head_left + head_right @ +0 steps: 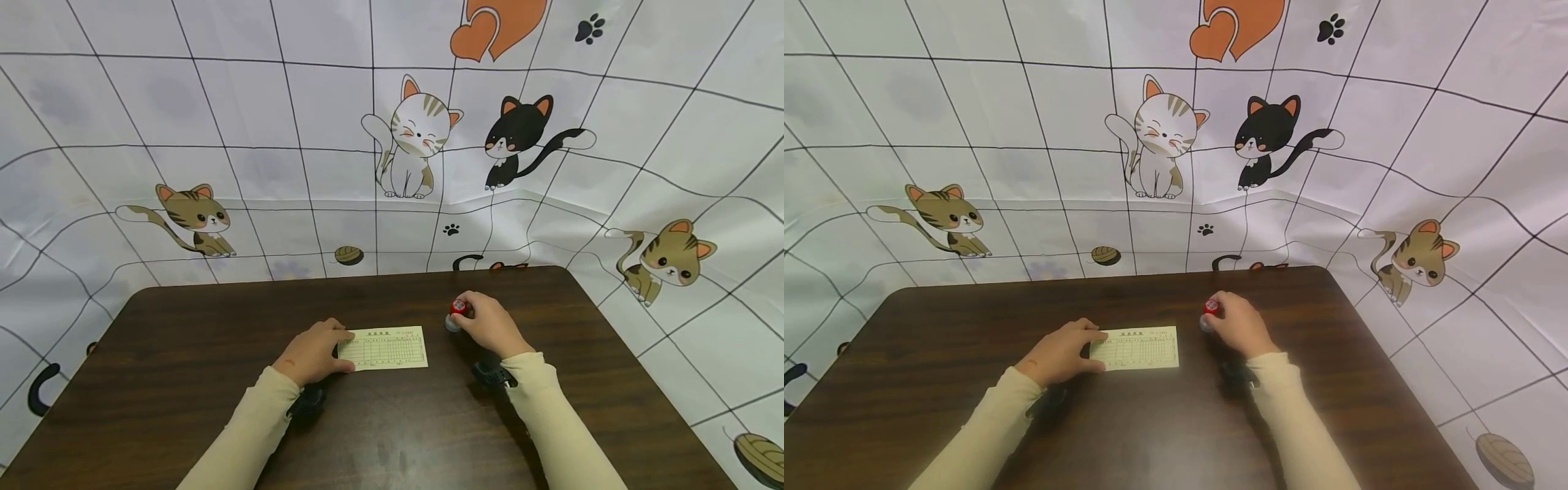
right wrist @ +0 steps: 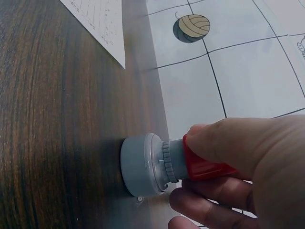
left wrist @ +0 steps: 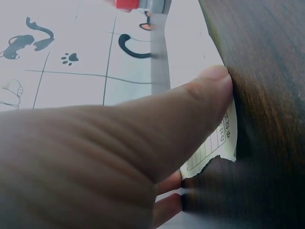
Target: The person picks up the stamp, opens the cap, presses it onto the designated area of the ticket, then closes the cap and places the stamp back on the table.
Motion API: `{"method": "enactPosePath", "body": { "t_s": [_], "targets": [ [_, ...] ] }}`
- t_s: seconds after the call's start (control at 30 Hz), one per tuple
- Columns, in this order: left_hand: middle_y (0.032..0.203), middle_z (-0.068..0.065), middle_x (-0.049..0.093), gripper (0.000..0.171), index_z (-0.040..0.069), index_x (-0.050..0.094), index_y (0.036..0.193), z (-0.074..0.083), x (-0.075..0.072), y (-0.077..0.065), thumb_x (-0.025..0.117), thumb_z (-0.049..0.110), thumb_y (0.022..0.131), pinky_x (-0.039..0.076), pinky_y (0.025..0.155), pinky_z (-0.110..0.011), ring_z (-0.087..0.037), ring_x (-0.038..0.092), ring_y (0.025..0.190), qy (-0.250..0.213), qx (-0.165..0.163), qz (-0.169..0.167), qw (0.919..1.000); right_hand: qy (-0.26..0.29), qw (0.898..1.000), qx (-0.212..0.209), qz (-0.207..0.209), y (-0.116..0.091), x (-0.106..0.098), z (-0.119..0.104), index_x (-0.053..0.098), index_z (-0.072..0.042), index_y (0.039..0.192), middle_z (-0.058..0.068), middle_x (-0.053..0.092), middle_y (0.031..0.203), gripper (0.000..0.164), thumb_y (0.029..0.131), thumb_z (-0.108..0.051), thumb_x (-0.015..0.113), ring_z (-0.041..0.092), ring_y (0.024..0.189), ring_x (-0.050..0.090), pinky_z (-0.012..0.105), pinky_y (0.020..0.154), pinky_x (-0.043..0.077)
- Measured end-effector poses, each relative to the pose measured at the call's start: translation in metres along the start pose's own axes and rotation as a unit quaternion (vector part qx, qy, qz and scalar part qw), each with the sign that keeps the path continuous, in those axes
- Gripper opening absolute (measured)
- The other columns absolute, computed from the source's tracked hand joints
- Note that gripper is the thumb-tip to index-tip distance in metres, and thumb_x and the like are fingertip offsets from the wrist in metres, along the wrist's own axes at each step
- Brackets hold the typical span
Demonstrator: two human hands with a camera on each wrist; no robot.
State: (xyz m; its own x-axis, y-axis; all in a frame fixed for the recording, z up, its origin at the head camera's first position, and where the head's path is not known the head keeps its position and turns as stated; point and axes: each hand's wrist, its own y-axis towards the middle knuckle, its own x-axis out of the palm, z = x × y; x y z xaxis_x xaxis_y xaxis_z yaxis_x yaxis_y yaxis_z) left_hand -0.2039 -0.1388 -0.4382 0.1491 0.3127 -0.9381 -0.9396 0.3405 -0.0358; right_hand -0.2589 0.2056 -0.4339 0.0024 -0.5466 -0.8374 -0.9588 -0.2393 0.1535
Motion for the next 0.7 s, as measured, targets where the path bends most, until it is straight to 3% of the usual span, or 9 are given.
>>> {"method": "enactPosePath", "body": {
  "t_s": [0.33,0.7],
  "targets": [
    [0.125,-0.007,0.064,0.063,0.012,0.069,0.136,-0.002,0.000,0.002,0.088,0.038,0.082,0.055,0.090,-0.046,-0.024,0.062,0.109,-0.014,0.004,0.004,0.9999,-0.002,1.000,-0.002,0.002,0.000,-0.003,-0.001,0.071,-0.008,0.114,0.006,0.070,0.104,0.024,0.094,-0.018,0.077,0.022,0.088,0.062,0.044,0.081,0.056],
    [0.138,-0.011,0.061,0.075,0.013,0.059,0.147,-0.003,-0.003,0.003,0.082,0.050,0.086,0.052,0.099,-0.054,-0.031,0.061,0.124,-0.036,0.001,0.014,0.9993,0.027,0.998,-0.033,0.054,0.001,-0.004,-0.014,0.069,-0.004,0.120,0.012,0.071,0.113,0.029,0.092,-0.010,0.074,0.026,0.095,0.065,0.046,0.087,0.057]
  ]
}}
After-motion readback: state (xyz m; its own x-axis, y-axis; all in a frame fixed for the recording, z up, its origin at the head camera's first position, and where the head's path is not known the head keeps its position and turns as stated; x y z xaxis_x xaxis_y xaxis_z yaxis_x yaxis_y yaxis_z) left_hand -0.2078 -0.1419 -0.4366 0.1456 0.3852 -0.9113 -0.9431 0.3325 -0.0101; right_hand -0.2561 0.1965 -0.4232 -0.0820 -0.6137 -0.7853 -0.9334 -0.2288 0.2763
